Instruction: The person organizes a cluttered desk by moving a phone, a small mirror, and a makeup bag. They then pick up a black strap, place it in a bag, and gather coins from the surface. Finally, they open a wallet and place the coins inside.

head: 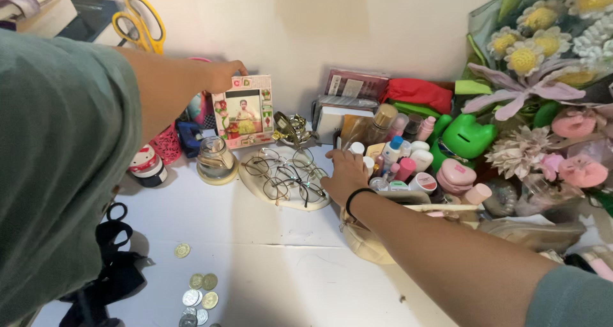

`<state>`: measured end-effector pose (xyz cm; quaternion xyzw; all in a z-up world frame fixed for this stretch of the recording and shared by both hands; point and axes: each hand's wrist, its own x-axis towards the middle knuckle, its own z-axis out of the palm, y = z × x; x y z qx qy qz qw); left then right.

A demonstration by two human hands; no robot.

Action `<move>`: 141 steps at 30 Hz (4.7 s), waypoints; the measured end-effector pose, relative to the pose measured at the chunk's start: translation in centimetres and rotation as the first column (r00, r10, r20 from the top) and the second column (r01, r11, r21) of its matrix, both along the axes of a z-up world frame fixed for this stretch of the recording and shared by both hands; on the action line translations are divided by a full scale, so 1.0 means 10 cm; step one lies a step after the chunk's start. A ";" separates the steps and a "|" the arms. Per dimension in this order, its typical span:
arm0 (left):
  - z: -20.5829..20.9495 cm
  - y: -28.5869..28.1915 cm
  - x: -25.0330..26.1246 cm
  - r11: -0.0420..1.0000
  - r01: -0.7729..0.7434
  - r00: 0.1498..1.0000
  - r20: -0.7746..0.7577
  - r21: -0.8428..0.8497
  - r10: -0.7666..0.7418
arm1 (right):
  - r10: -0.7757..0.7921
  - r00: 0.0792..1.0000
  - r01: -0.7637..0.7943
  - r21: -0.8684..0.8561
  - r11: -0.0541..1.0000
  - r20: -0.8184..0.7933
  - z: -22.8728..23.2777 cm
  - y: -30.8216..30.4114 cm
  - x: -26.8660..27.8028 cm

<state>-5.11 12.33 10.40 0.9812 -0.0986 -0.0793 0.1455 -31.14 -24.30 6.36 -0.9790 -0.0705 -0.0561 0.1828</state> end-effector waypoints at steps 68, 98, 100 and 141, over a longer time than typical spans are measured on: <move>-1.61 -0.49 -2.54 0.159 -0.897 0.126 0.105 -0.412 0.986 | 0.269 0.961 -0.253 0.184 0.950 -0.062 0.02 0.27 -0.62; -1.18 0.65 -5.23 0.805 -0.491 0.770 0.268 -0.333 0.580 | 0.228 0.942 -0.147 0.308 0.940 -0.245 0.06 0.44 -1.91; -1.07 0.57 -5.20 0.787 -0.463 0.735 0.320 -0.408 0.598 | 0.210 0.945 -0.125 0.317 0.940 -0.251 0.08 0.37 -1.97; 0.90 -3.28 -4.91 0.505 -0.070 0.997 -0.051 -0.860 0.051 | -0.002 1.000 0.017 0.728 0.686 -0.020 1.37 -1.47 -3.02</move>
